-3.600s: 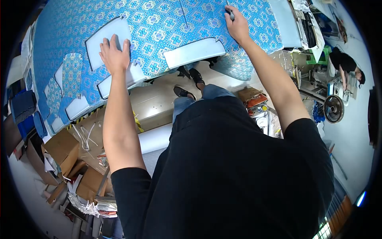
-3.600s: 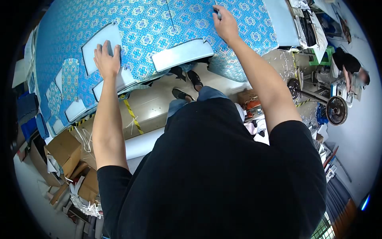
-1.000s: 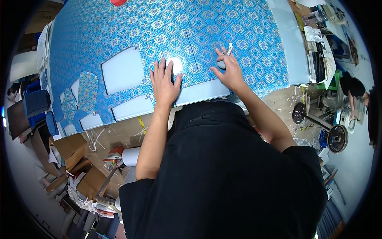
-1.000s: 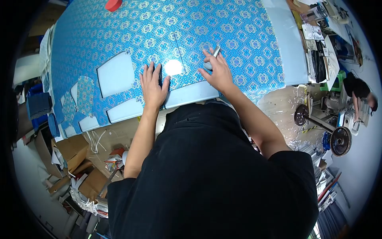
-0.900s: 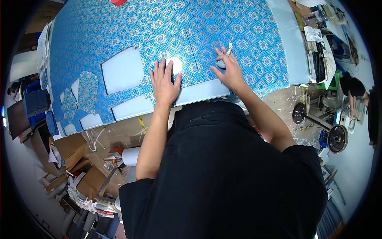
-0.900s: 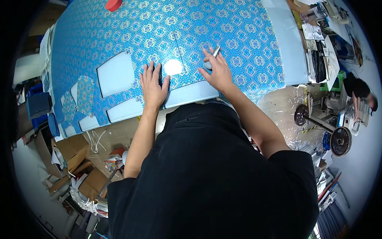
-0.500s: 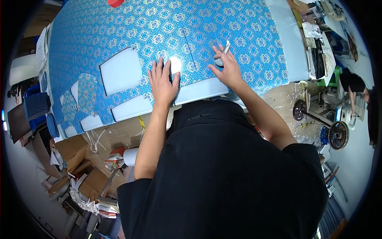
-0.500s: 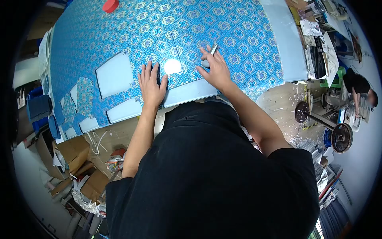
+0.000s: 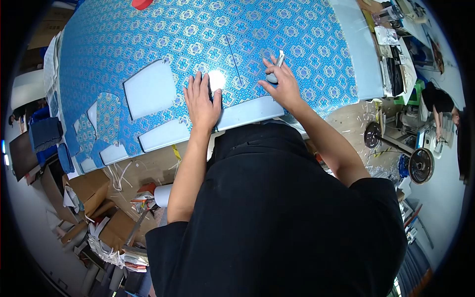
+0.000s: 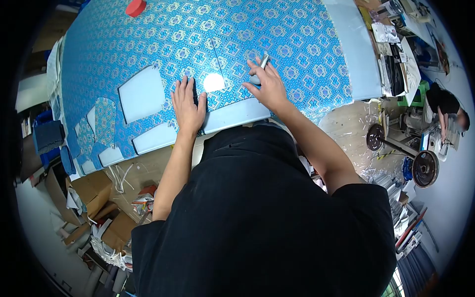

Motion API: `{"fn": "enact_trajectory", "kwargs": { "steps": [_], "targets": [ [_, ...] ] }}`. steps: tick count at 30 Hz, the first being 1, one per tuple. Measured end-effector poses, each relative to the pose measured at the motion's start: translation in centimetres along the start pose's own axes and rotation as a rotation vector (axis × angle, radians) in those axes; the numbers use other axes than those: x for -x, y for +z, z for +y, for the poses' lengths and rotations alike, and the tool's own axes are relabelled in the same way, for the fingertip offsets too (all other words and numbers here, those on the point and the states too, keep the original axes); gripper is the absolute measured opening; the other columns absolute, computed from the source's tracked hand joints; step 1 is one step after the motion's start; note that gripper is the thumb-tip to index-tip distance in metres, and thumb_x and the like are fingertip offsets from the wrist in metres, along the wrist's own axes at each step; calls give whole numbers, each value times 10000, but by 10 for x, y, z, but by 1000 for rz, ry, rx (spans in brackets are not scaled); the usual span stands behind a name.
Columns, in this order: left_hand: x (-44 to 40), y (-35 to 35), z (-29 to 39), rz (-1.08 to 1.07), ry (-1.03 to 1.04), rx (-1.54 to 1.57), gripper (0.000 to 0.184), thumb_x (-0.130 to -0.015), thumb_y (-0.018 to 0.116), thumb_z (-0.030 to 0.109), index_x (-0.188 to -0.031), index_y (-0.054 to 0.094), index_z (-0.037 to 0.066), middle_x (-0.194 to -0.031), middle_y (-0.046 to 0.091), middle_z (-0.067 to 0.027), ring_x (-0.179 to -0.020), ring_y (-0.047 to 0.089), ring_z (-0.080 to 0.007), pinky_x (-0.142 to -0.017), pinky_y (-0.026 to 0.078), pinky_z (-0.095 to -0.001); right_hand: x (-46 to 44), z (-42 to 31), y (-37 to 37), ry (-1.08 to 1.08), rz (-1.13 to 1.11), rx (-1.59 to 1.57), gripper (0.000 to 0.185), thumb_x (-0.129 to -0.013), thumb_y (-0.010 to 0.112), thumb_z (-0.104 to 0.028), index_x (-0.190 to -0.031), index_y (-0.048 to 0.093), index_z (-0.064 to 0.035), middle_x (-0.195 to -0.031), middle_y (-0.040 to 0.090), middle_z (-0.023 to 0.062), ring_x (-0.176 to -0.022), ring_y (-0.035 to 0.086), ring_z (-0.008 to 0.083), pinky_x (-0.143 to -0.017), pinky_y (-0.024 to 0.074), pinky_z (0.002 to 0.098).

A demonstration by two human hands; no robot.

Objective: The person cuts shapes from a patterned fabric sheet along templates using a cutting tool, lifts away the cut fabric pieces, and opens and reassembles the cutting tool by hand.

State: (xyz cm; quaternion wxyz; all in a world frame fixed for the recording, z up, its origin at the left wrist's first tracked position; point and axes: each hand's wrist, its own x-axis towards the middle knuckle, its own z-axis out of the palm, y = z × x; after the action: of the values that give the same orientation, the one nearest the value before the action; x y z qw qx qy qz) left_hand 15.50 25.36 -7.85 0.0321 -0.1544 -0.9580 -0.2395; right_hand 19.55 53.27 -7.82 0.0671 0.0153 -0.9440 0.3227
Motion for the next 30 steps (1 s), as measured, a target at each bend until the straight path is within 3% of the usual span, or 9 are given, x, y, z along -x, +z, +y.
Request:
{"fn": "enact_trajectory", "kwargs": {
  "steps": [8, 16, 30],
  "targets": [
    [-1, 1, -1, 12, 2, -10, 601, -961, 675, 324, -1480, 527, 60, -1603, 442, -145, -1530, 311, -376, -1267, 167, -562, 0, -1, 0, 21, 11, -1, 431, -870, 842, -288, -1212, 644, -114, -1477, 605, 115, -1485, 428, 352, -1191, 370, 505],
    [0, 1, -1, 31, 17, -9, 553, -956, 680, 312, -1455, 563, 102, -1592, 457, -144, -1518, 330, -385, -1259, 181, -575, 0, -3, -2, 0, 25, -28, 346, -872, 839, -280, -1062, 611, -102, -1480, 614, 72, -1488, 427, 342, -1200, 359, 497],
    [0, 2, -3, 38, 14, 31, 513, -951, 689, 312, -1416, 611, 110, -1592, 469, -131, -1517, 337, -384, -1263, 176, -568, 2, -4, -2, 47, 5, -42, 330, -879, 839, -273, -1037, 603, -106, -1486, 613, 65, -1502, 408, 340, -1195, 373, 502]
  ]
}}
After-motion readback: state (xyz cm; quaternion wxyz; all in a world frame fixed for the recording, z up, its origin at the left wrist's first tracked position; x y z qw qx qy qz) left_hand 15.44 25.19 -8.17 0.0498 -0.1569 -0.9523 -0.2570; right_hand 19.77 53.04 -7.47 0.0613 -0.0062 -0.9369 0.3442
